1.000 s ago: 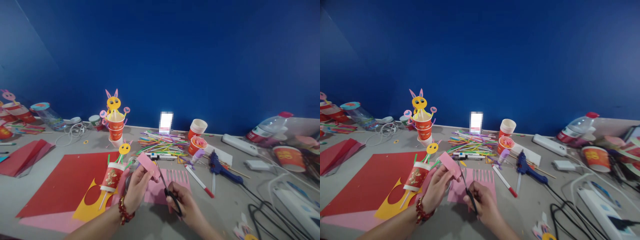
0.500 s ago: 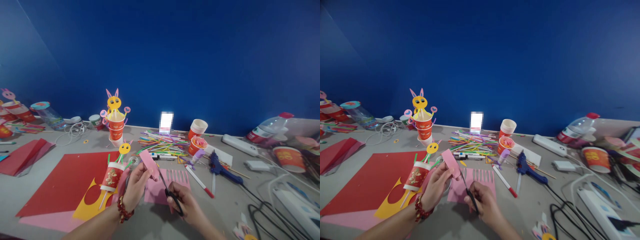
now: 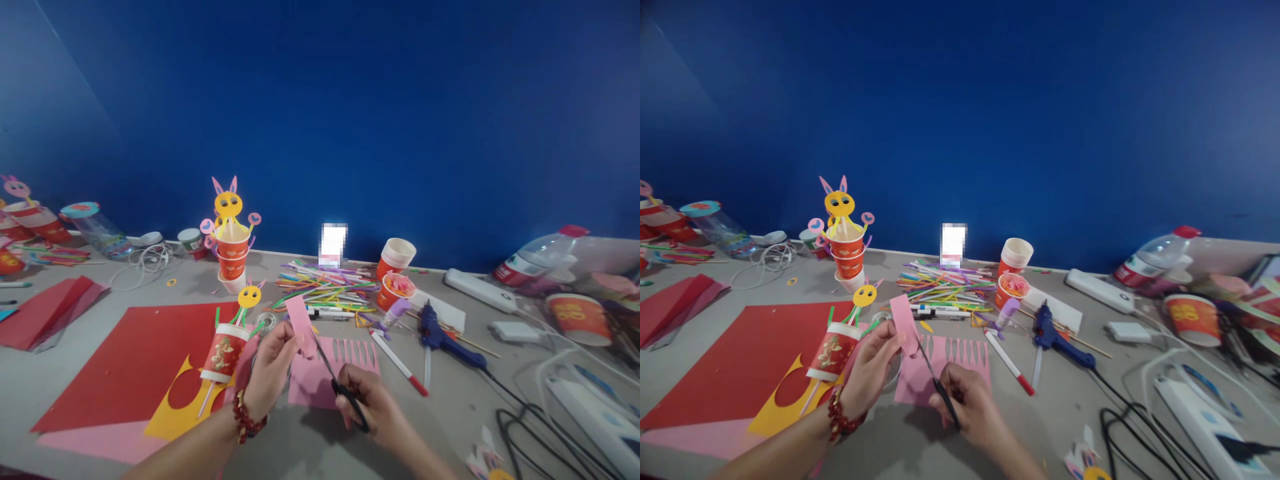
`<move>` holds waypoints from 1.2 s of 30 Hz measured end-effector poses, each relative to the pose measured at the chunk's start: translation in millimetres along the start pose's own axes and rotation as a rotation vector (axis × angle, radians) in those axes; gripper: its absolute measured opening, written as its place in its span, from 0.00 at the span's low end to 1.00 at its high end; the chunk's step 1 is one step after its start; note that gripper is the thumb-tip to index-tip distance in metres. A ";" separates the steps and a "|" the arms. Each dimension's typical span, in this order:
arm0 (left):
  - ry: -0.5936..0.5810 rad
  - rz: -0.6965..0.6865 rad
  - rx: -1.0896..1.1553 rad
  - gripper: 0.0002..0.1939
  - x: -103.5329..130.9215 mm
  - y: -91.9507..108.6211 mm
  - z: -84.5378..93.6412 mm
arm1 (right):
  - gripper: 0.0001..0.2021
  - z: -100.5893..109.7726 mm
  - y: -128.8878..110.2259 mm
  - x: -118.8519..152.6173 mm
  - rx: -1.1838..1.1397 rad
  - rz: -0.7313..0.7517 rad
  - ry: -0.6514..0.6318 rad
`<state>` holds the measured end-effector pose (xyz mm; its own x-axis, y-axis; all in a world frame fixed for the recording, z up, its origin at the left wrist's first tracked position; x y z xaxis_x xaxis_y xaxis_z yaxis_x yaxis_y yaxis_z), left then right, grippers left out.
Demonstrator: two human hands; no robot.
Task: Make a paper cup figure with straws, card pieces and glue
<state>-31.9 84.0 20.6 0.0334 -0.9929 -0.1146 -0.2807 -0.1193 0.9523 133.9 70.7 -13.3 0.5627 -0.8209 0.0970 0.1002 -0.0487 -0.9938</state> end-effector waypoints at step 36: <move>-0.066 -0.055 -0.188 0.12 -0.1 17.2 -4.5 | 0.25 7.0 1.7 1.2 0.221 0.005 0.040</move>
<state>-32.4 82.0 38.3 -0.0215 -0.9834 -0.1801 -0.0956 -0.1773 0.9795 140.5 73.6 -14.6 0.5311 -0.8430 0.0855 0.2778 0.0778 -0.9575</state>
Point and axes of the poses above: each hand's wrist, its own x-axis away from the middle knuckle, its own z-axis out of the back of the hand, y = z × x, the point moved 7 cm from there along -x, towards the middle knuckle, and after that the axes turned 2 degrees about -y, right-handed, at the moved point
